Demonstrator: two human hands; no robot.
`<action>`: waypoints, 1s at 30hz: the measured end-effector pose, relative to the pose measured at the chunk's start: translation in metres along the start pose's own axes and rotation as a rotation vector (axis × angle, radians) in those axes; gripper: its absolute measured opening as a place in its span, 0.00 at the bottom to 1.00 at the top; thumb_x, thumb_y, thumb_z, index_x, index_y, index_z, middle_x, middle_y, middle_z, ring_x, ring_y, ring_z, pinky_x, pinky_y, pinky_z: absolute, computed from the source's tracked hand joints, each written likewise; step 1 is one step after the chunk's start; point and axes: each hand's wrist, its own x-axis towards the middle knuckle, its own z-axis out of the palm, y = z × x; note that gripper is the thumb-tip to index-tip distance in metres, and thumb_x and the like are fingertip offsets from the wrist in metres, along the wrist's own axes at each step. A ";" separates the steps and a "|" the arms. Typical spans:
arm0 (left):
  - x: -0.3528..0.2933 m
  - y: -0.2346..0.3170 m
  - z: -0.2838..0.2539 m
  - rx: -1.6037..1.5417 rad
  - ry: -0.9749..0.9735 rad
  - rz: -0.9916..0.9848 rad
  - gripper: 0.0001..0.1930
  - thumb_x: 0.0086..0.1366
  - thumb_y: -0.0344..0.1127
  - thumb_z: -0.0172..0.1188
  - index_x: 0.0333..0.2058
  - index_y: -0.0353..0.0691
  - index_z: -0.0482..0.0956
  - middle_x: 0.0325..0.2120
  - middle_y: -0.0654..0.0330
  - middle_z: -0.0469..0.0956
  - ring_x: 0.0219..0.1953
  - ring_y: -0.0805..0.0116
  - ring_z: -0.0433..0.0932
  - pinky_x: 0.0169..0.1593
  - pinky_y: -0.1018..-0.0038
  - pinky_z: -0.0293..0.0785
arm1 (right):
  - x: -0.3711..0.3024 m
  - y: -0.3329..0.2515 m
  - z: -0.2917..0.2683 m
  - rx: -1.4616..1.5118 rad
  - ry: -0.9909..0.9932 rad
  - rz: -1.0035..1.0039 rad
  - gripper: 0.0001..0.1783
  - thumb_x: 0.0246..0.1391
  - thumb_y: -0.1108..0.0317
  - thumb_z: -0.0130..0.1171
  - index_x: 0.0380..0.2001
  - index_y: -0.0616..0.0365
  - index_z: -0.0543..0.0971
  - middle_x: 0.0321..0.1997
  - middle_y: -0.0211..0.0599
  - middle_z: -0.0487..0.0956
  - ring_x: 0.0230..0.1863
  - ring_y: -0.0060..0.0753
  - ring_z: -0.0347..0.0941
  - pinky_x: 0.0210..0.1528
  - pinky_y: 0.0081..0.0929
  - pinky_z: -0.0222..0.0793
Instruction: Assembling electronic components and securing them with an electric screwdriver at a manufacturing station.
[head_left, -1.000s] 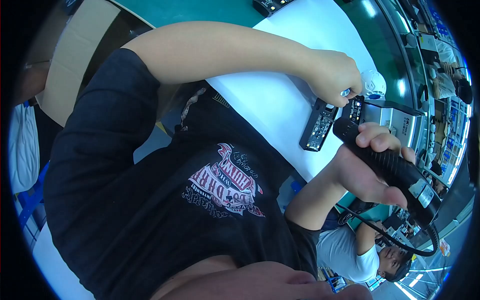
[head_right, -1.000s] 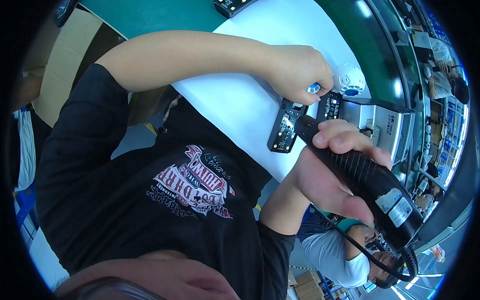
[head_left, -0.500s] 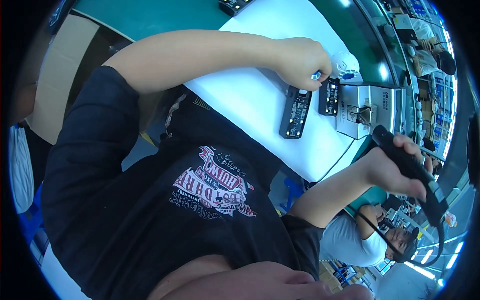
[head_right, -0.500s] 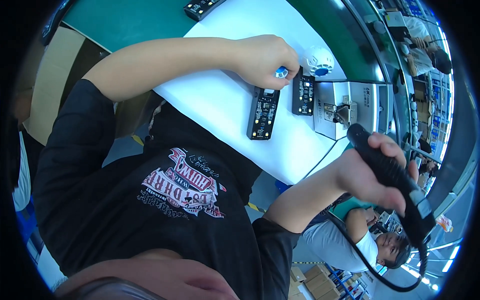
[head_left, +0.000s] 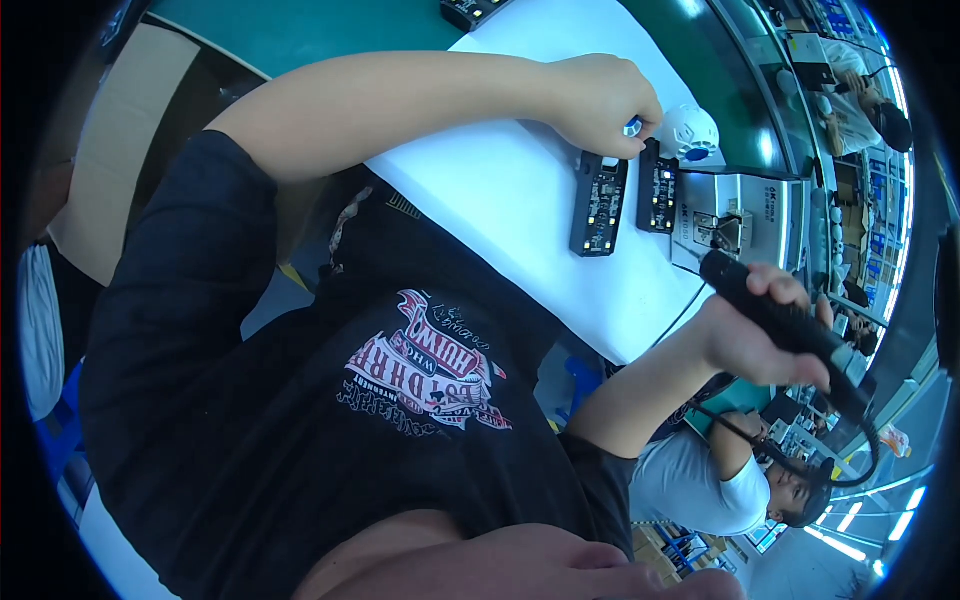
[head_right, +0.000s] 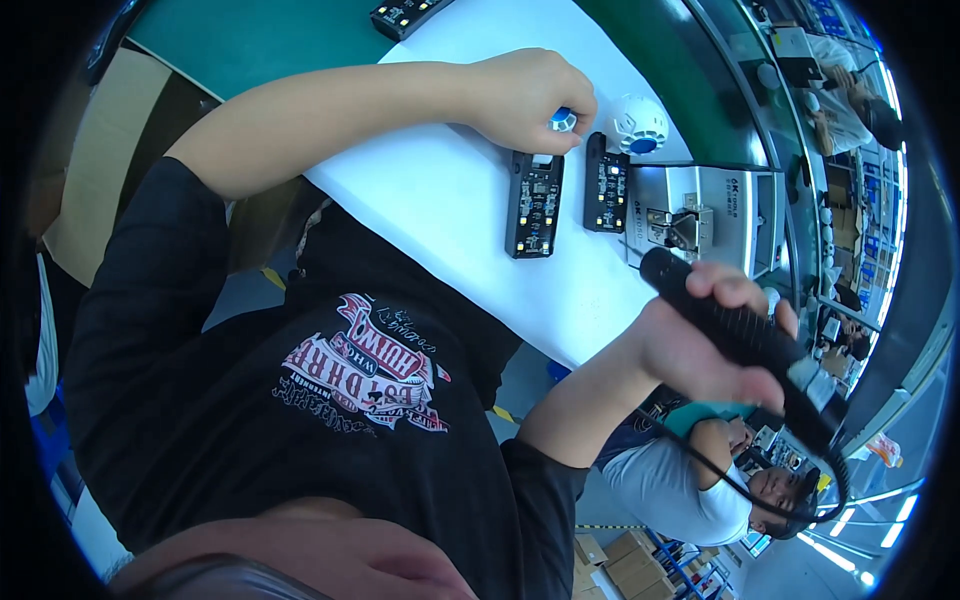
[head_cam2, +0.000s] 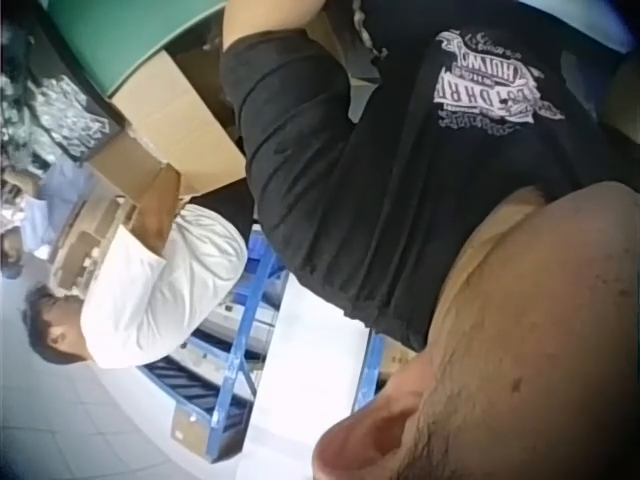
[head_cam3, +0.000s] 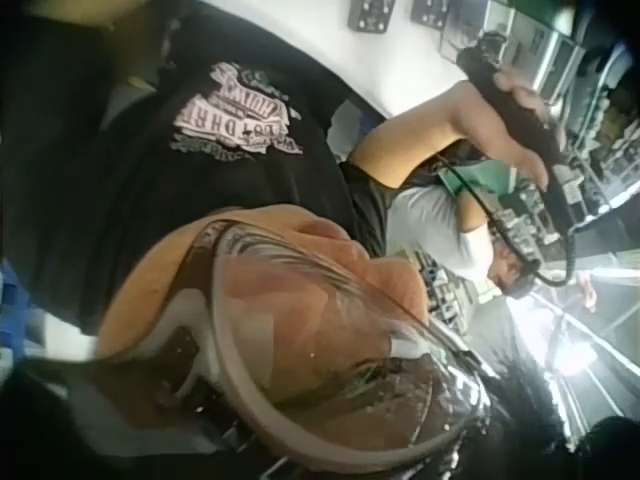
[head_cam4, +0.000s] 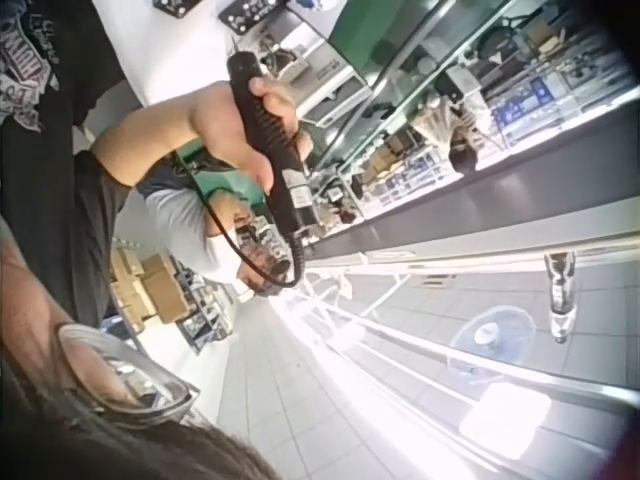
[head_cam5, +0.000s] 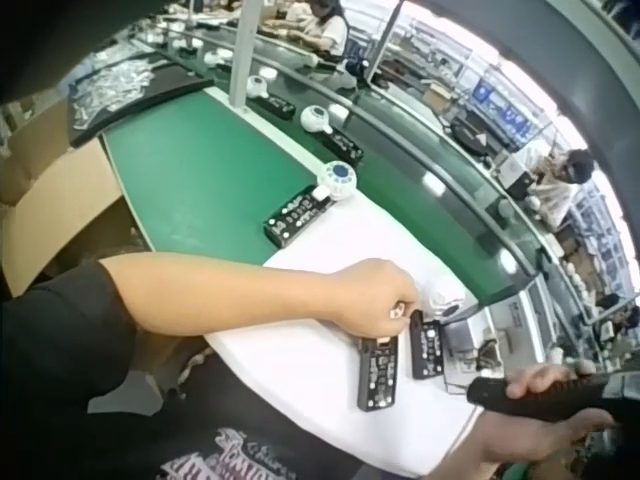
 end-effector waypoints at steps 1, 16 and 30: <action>0.000 0.001 0.000 0.000 -0.003 -0.007 0.06 0.57 0.37 0.63 0.30 0.41 0.82 0.31 0.59 0.82 0.36 0.58 0.81 0.41 0.64 0.76 | -0.006 -0.006 -0.001 0.033 -0.004 0.017 0.46 0.54 0.19 0.44 0.49 0.54 0.72 0.26 0.40 0.79 0.23 0.37 0.74 0.31 0.36 0.73; 0.002 0.001 0.000 0.004 0.017 0.011 0.07 0.56 0.38 0.63 0.28 0.41 0.82 0.30 0.58 0.82 0.35 0.59 0.81 0.40 0.63 0.75 | -0.051 0.004 0.009 0.225 -0.213 0.126 0.49 0.57 0.20 0.40 0.58 0.55 0.70 0.34 0.45 0.81 0.29 0.42 0.75 0.41 0.44 0.70; 0.001 0.001 -0.005 -0.009 -0.010 0.023 0.07 0.56 0.38 0.63 0.29 0.41 0.82 0.30 0.58 0.82 0.36 0.58 0.81 0.41 0.63 0.75 | -0.047 0.017 0.012 0.310 -0.215 0.164 0.46 0.58 0.21 0.42 0.54 0.56 0.72 0.31 0.45 0.80 0.25 0.40 0.75 0.34 0.39 0.73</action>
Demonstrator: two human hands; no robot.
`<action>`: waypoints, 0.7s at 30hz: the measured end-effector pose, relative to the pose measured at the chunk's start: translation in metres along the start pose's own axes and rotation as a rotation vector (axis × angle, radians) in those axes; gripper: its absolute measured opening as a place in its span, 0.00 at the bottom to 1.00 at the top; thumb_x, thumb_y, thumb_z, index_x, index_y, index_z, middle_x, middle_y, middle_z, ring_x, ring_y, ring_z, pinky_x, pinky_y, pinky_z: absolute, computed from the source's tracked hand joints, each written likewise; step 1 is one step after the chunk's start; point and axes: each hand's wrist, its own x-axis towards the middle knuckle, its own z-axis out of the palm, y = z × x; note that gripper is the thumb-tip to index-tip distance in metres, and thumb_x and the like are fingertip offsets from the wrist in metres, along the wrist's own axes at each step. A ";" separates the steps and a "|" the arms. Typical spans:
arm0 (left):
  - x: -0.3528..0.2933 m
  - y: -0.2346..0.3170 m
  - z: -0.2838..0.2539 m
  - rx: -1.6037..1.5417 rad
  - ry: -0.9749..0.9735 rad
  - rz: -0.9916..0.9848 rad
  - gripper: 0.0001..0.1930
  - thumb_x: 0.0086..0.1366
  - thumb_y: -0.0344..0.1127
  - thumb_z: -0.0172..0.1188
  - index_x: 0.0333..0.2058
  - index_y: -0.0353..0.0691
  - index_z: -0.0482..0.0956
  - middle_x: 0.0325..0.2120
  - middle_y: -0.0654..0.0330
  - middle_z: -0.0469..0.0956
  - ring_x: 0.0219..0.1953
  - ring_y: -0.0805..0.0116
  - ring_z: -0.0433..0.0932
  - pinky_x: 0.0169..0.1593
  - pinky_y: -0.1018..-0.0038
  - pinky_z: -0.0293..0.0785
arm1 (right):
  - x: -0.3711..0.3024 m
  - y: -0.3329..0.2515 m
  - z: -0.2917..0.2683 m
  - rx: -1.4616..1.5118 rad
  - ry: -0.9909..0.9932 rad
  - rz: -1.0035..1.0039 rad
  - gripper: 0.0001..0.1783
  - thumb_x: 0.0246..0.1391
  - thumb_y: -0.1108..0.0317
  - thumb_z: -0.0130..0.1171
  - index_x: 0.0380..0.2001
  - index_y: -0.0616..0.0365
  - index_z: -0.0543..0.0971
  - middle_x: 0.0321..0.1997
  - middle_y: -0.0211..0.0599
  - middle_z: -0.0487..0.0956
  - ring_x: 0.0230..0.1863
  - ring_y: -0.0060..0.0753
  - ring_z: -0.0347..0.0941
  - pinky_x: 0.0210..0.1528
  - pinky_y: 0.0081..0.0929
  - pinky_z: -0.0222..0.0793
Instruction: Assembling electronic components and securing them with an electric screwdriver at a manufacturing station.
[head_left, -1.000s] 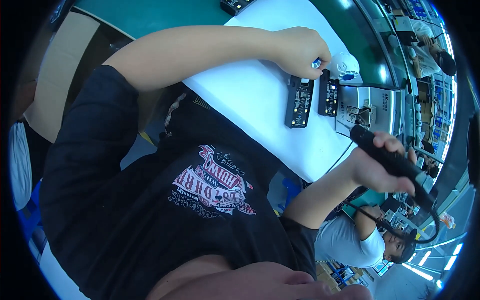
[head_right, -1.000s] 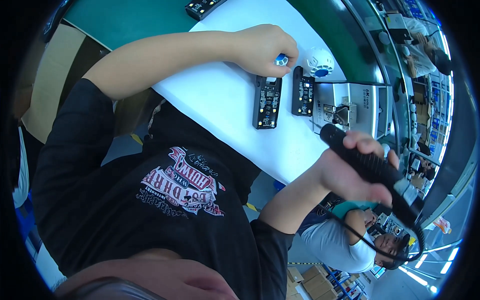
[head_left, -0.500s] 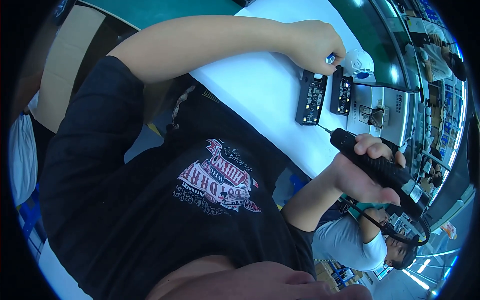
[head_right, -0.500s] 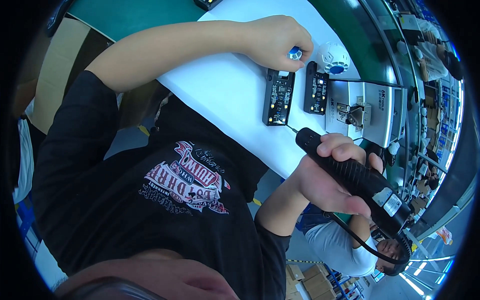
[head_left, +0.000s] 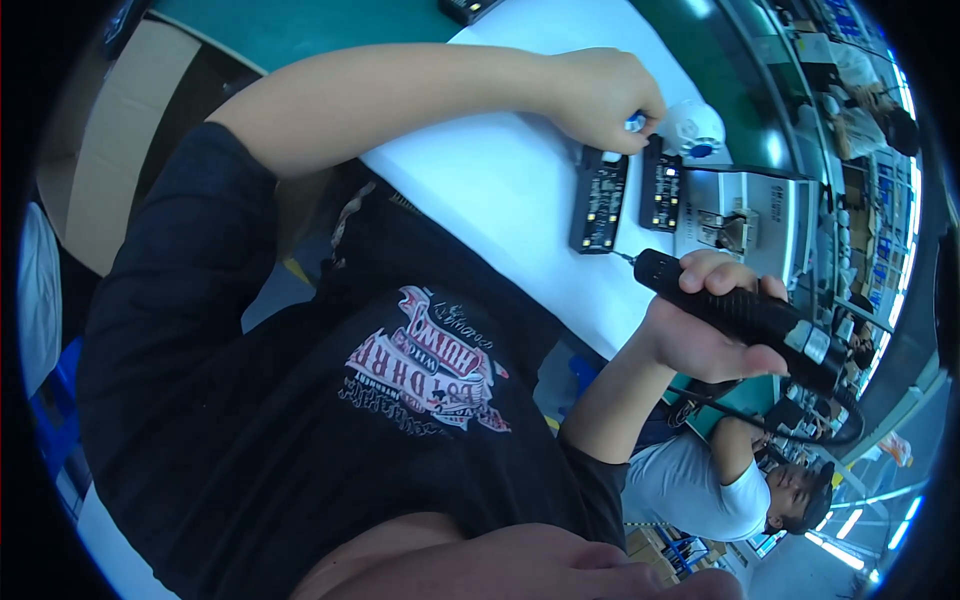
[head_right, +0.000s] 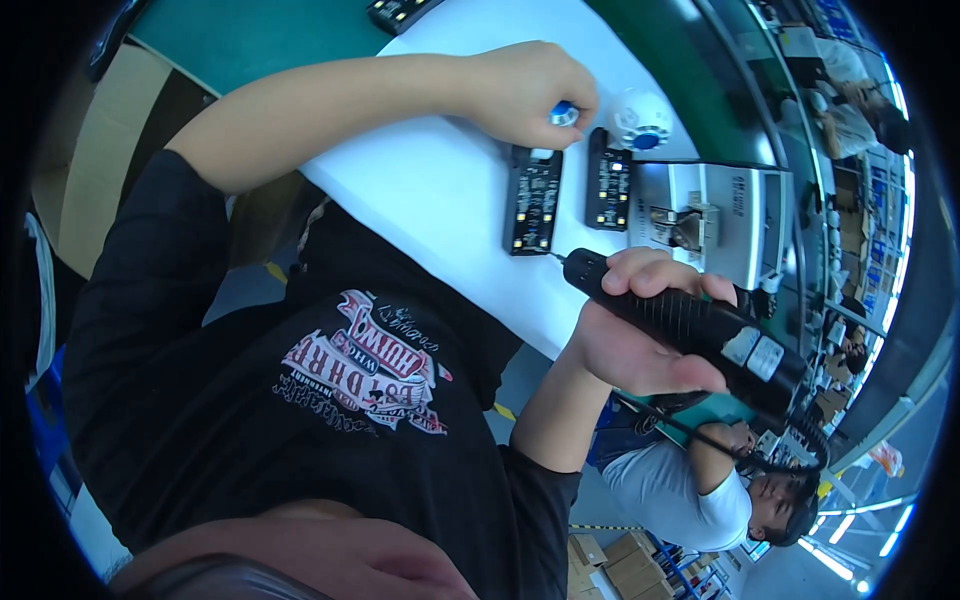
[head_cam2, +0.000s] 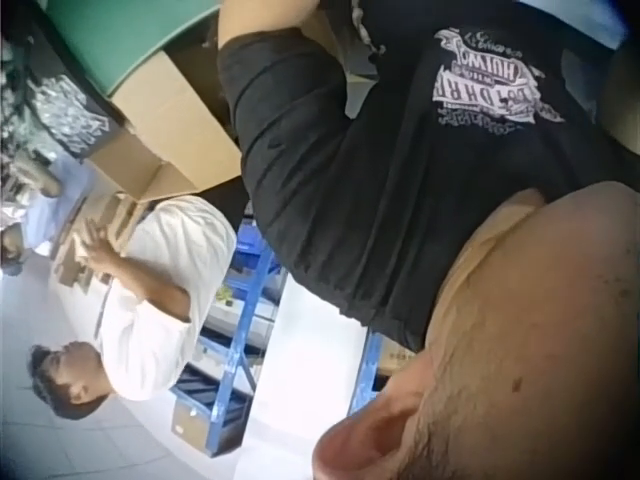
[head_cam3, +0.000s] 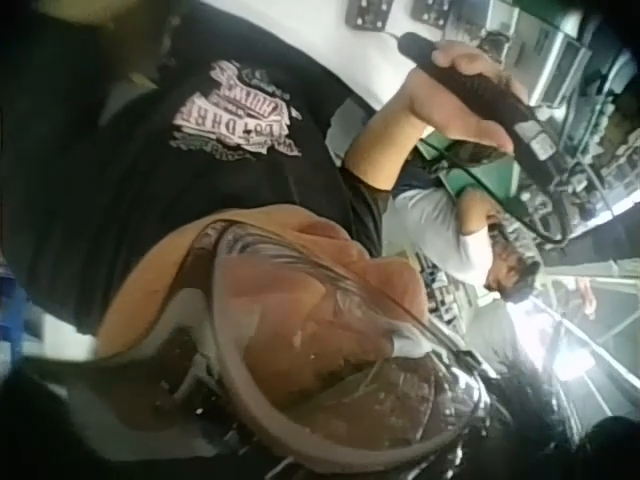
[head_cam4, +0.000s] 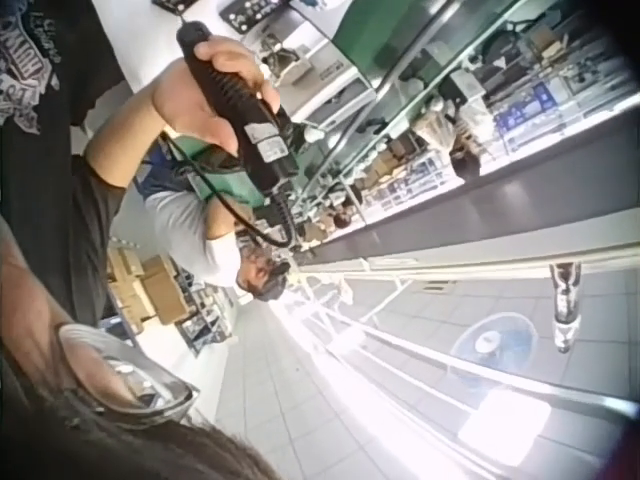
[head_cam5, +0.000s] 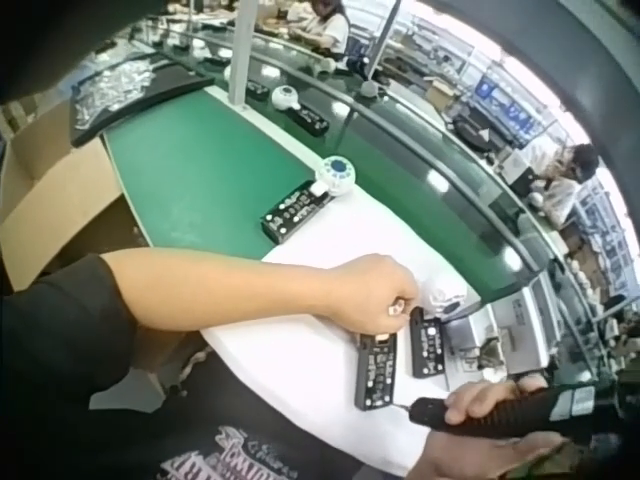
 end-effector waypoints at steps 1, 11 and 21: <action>-0.004 -0.002 -0.001 0.004 -0.008 -0.001 0.07 0.56 0.38 0.63 0.29 0.41 0.82 0.30 0.58 0.82 0.36 0.58 0.81 0.41 0.63 0.75 | 0.008 -0.005 -0.003 -0.007 -0.012 -0.012 0.46 0.58 0.21 0.42 0.54 0.56 0.72 0.31 0.45 0.80 0.25 0.40 0.75 0.34 0.39 0.73; 0.002 0.000 0.001 0.006 -0.028 -0.036 0.07 0.59 0.37 0.63 0.30 0.40 0.81 0.31 0.59 0.81 0.37 0.59 0.80 0.42 0.64 0.75 | 0.091 -0.014 -0.021 -0.798 0.391 -0.372 0.45 0.58 0.21 0.40 0.47 0.57 0.69 0.24 0.43 0.78 0.20 0.35 0.74 0.25 0.27 0.73; 0.001 -0.001 0.001 -0.010 0.007 0.005 0.07 0.56 0.37 0.63 0.29 0.41 0.82 0.29 0.57 0.81 0.34 0.57 0.80 0.40 0.63 0.75 | 0.045 -0.015 0.007 -0.465 0.317 -0.089 0.46 0.53 0.18 0.44 0.46 0.55 0.71 0.25 0.39 0.78 0.21 0.34 0.73 0.27 0.30 0.74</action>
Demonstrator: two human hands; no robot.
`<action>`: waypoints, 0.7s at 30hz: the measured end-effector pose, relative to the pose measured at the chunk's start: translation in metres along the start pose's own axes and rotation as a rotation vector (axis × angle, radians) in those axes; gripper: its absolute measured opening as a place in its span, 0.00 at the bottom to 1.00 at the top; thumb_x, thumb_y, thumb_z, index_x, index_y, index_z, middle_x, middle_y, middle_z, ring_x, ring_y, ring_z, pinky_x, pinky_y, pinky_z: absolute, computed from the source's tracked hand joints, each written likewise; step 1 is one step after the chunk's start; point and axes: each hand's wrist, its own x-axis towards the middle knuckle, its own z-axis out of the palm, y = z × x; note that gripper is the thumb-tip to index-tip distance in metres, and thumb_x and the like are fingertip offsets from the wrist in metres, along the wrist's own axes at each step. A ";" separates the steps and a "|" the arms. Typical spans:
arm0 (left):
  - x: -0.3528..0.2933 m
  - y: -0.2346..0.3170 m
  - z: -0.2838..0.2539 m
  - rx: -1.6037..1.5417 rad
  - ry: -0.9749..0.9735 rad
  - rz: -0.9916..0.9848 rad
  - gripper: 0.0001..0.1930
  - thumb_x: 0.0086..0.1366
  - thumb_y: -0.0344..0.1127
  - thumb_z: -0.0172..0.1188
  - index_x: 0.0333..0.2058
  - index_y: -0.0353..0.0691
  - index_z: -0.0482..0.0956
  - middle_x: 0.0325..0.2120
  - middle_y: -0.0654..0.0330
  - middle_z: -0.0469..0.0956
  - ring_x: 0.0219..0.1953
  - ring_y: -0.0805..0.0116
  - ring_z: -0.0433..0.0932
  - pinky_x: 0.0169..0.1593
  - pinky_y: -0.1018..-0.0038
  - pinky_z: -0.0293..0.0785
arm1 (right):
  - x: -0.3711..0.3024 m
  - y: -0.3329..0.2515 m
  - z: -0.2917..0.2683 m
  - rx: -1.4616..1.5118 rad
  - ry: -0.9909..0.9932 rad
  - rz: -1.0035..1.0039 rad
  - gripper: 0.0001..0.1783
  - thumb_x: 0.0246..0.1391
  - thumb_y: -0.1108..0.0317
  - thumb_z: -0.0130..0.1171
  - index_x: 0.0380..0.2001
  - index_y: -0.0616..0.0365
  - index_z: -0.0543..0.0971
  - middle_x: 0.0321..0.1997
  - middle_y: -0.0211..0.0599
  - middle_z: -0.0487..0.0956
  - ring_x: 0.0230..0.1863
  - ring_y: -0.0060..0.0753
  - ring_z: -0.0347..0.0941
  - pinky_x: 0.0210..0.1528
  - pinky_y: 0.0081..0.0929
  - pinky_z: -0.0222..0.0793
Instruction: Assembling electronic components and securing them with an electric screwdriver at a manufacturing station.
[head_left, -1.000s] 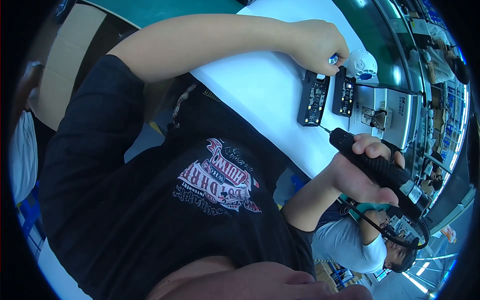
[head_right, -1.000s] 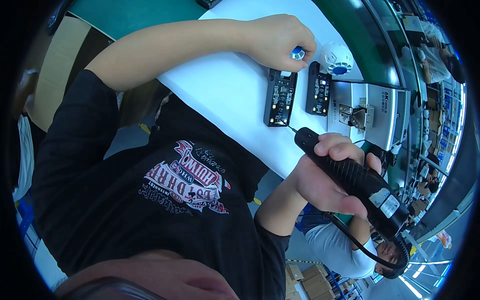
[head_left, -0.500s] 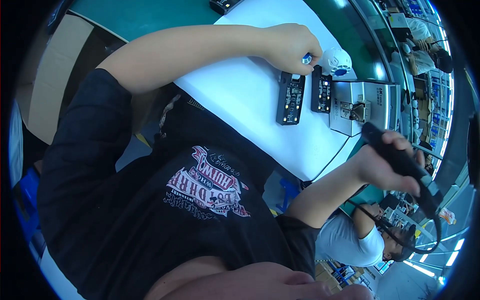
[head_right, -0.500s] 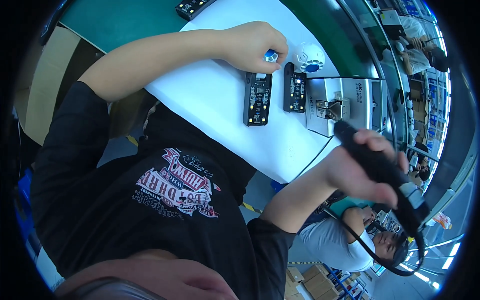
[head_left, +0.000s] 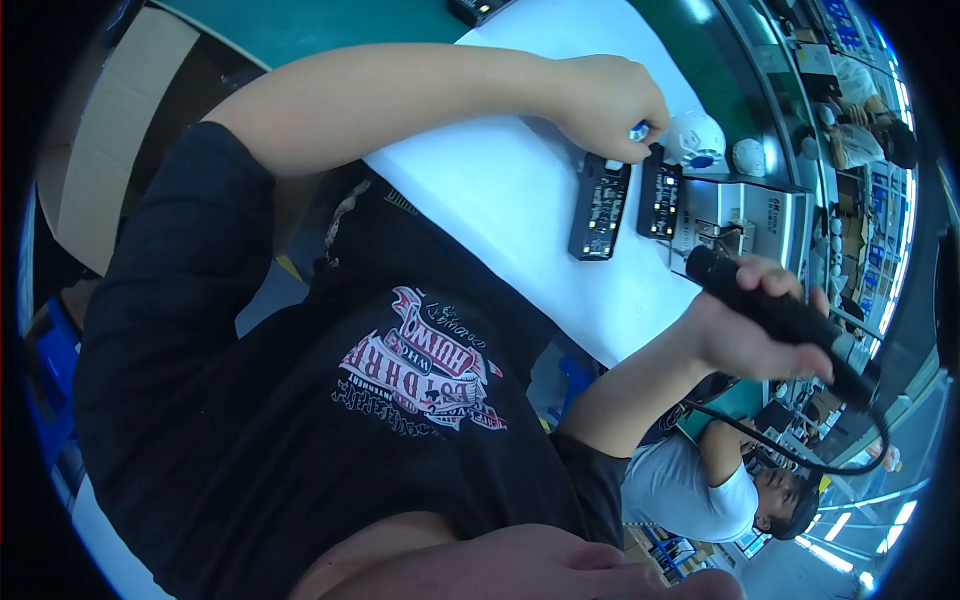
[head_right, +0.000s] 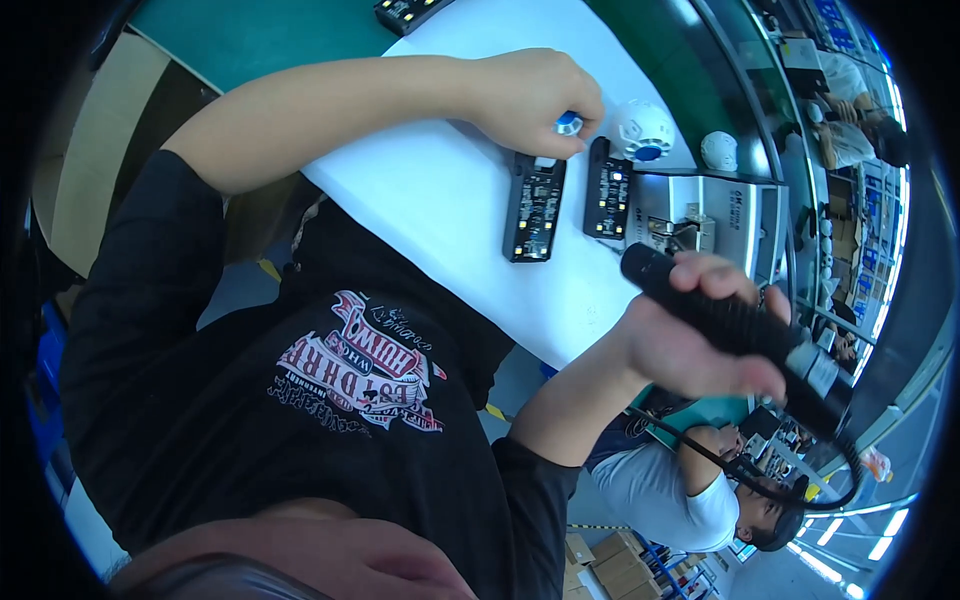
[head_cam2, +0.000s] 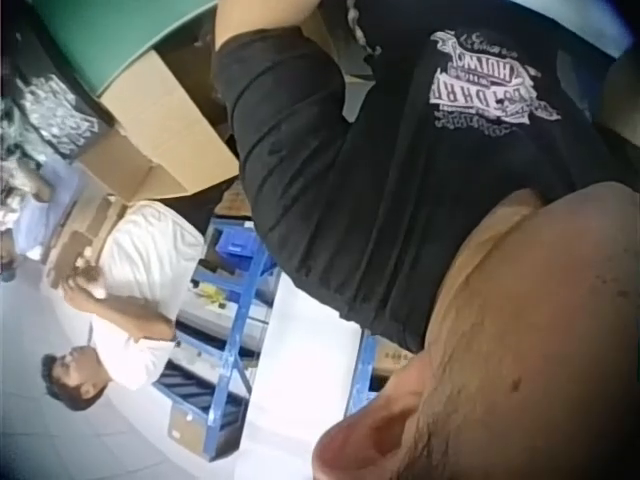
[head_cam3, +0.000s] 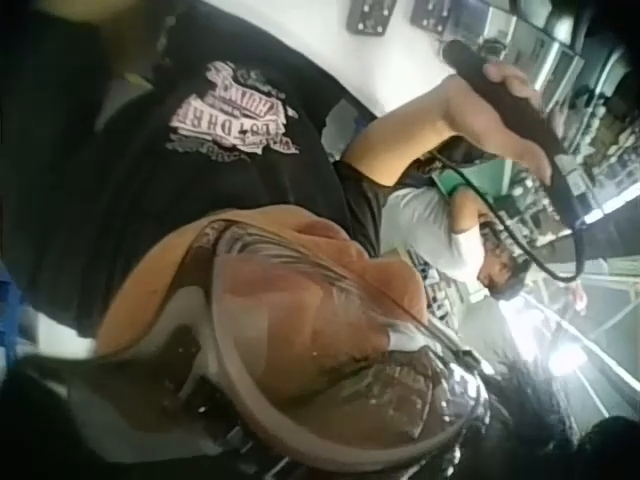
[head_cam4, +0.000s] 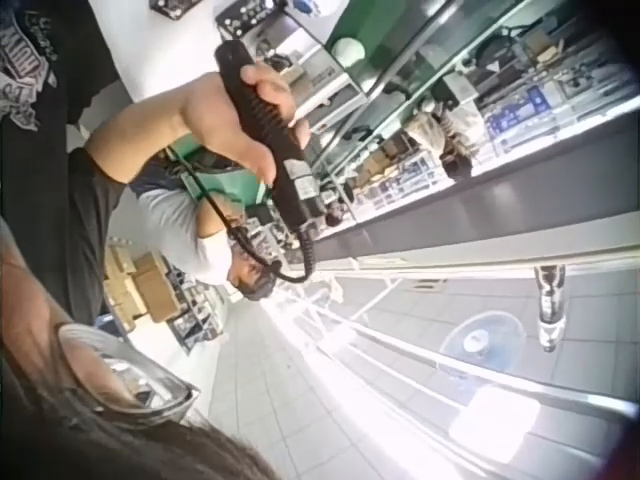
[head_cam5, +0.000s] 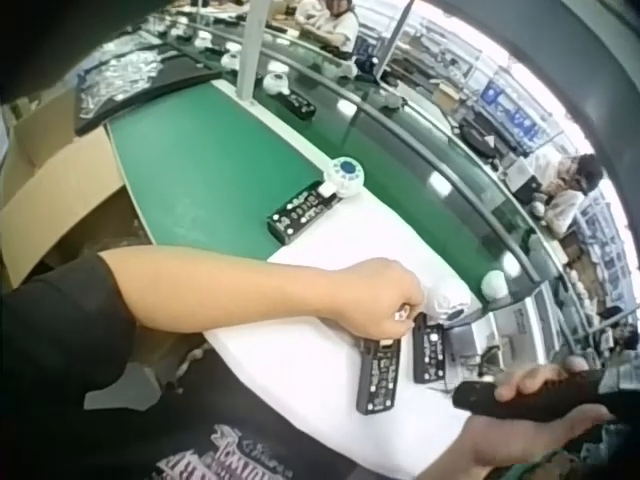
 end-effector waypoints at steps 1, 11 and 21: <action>0.001 0.001 0.001 -0.001 0.003 0.009 0.07 0.55 0.37 0.62 0.29 0.41 0.82 0.29 0.57 0.81 0.34 0.57 0.80 0.39 0.63 0.74 | -0.011 -0.005 0.000 0.153 -0.084 0.010 0.47 0.54 0.18 0.44 0.48 0.55 0.72 0.26 0.39 0.78 0.22 0.35 0.73 0.29 0.32 0.73; 0.002 0.002 0.006 0.014 -0.008 -0.048 0.07 0.55 0.37 0.61 0.29 0.42 0.82 0.27 0.57 0.81 0.31 0.56 0.79 0.36 0.62 0.74 | -0.058 -0.007 -0.002 0.348 -0.361 0.020 0.50 0.56 0.20 0.44 0.58 0.57 0.71 0.33 0.44 0.80 0.27 0.39 0.73 0.37 0.41 0.69; 0.003 0.003 0.005 0.051 -0.003 -0.040 0.10 0.54 0.42 0.61 0.31 0.44 0.84 0.23 0.56 0.81 0.29 0.56 0.81 0.34 0.61 0.76 | -0.064 -0.003 -0.002 0.338 -0.401 0.029 0.50 0.56 0.19 0.43 0.59 0.55 0.70 0.32 0.42 0.79 0.27 0.38 0.73 0.36 0.41 0.69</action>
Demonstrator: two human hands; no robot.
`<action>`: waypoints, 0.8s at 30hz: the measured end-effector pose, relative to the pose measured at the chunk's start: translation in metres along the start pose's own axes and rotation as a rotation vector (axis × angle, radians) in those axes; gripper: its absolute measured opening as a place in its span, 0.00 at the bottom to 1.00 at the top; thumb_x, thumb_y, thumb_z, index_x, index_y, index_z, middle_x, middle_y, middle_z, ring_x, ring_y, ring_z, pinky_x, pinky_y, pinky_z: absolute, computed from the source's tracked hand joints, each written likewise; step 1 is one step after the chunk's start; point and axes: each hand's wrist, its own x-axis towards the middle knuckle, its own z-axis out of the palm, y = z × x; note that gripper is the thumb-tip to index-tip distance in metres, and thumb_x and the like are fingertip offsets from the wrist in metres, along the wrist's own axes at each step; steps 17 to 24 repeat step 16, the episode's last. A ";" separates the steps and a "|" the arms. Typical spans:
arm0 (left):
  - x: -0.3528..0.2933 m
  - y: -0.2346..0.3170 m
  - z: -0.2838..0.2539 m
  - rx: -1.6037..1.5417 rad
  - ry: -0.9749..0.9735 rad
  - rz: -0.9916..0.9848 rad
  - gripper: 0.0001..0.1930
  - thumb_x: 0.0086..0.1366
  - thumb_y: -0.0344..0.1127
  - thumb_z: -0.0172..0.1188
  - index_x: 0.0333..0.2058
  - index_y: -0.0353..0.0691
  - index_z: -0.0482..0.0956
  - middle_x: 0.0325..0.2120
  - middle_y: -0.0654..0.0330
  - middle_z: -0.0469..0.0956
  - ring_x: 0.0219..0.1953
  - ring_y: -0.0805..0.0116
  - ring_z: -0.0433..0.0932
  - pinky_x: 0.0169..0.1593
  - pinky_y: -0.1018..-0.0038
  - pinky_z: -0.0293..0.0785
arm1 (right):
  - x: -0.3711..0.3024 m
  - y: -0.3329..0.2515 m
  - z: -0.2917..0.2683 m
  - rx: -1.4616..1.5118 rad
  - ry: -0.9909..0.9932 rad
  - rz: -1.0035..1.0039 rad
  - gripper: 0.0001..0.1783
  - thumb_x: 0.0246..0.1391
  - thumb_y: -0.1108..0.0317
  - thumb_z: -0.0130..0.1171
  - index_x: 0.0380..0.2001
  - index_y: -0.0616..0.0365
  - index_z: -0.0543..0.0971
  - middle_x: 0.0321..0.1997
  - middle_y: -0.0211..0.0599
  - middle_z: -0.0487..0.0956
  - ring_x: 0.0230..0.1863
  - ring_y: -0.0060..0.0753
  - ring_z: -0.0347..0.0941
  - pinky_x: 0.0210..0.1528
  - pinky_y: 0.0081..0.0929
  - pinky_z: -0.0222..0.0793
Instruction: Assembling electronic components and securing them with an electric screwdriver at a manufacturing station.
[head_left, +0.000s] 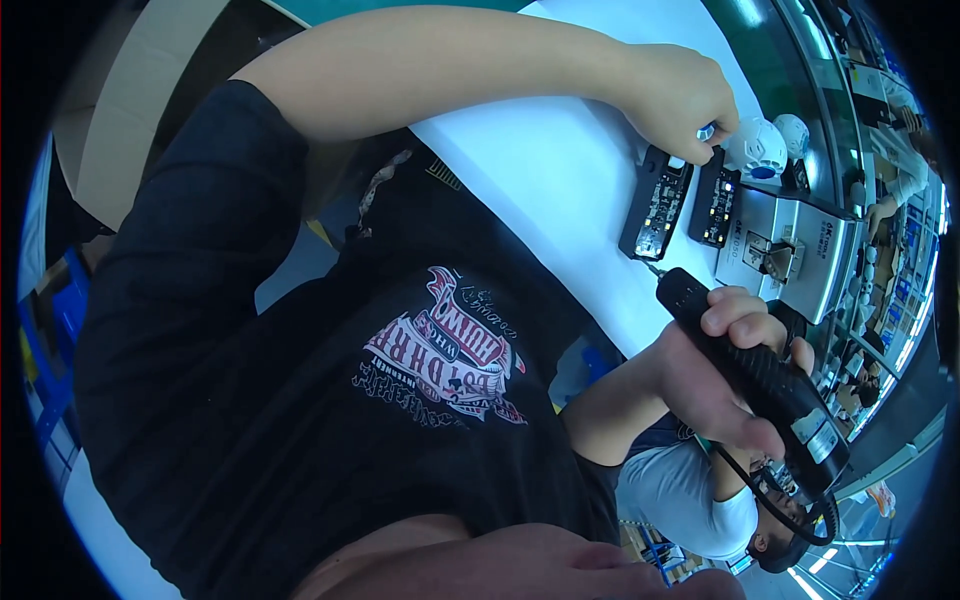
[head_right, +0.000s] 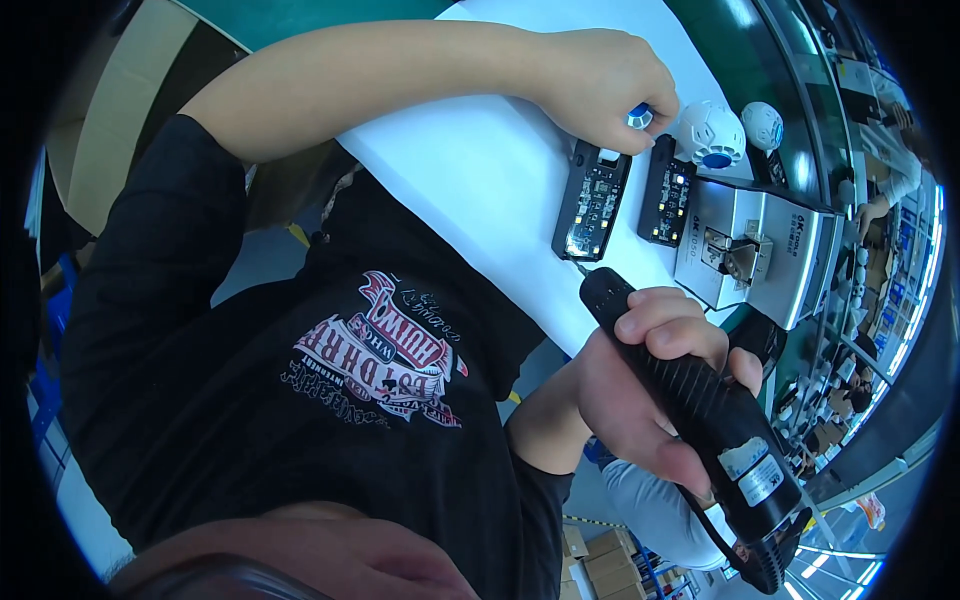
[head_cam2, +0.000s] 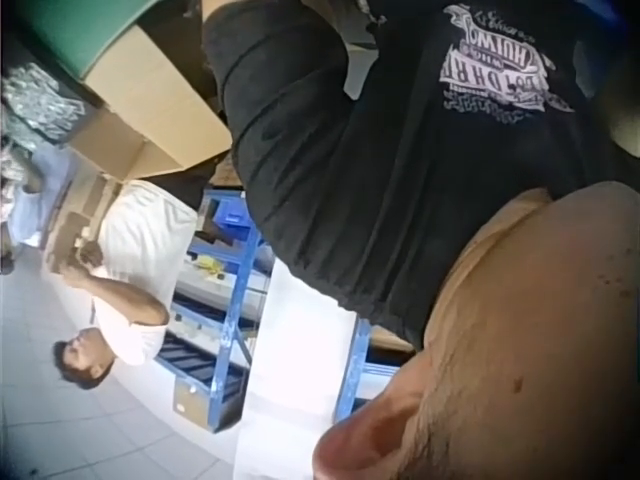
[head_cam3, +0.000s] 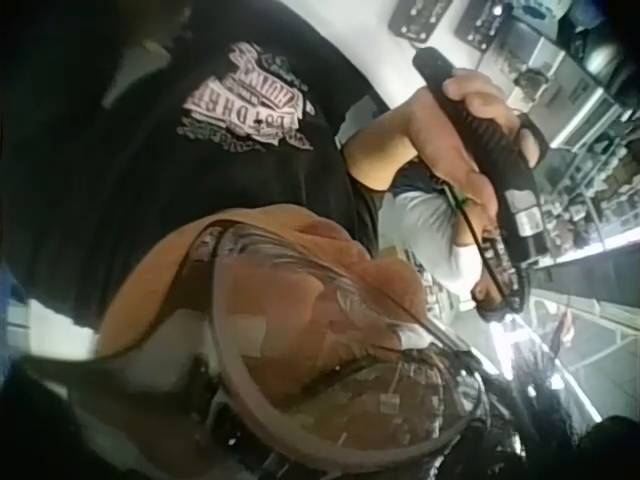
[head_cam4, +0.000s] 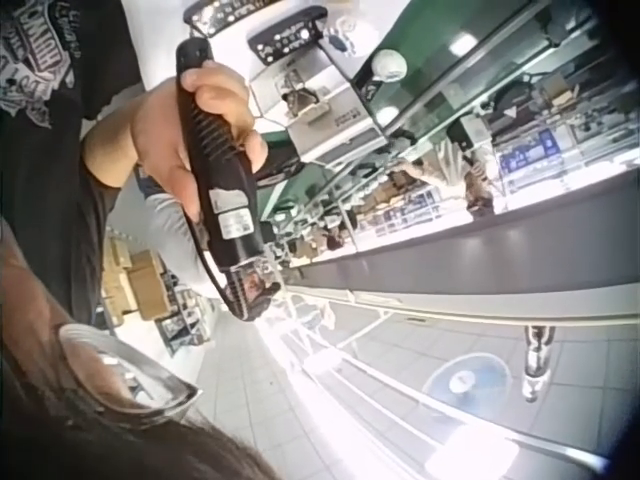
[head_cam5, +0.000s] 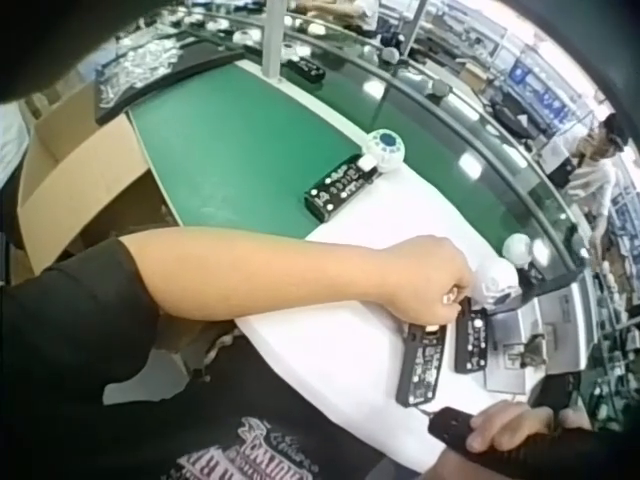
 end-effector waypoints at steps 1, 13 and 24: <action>0.000 0.003 -0.002 0.000 -0.001 -0.001 0.10 0.54 0.42 0.61 0.31 0.44 0.84 0.23 0.56 0.81 0.29 0.56 0.81 0.34 0.61 0.76 | 0.000 0.000 0.000 0.011 -0.011 0.000 0.50 0.56 0.19 0.43 0.59 0.55 0.70 0.32 0.41 0.79 0.27 0.38 0.73 0.36 0.41 0.69; 0.002 -0.007 -0.003 -0.007 0.032 0.036 0.08 0.54 0.39 0.61 0.28 0.43 0.83 0.26 0.57 0.81 0.32 0.54 0.80 0.38 0.62 0.75 | 0.000 -0.001 -0.031 0.299 0.164 0.017 0.49 0.56 0.20 0.43 0.56 0.57 0.72 0.32 0.41 0.77 0.28 0.37 0.72 0.37 0.37 0.68; 0.001 -0.002 -0.007 -0.060 -0.015 0.051 0.10 0.55 0.42 0.64 0.32 0.44 0.83 0.33 0.55 0.83 0.38 0.54 0.81 0.43 0.63 0.75 | -0.016 -0.012 -0.084 0.530 0.267 0.085 0.51 0.55 0.19 0.43 0.60 0.57 0.70 0.33 0.41 0.77 0.30 0.38 0.72 0.43 0.44 0.68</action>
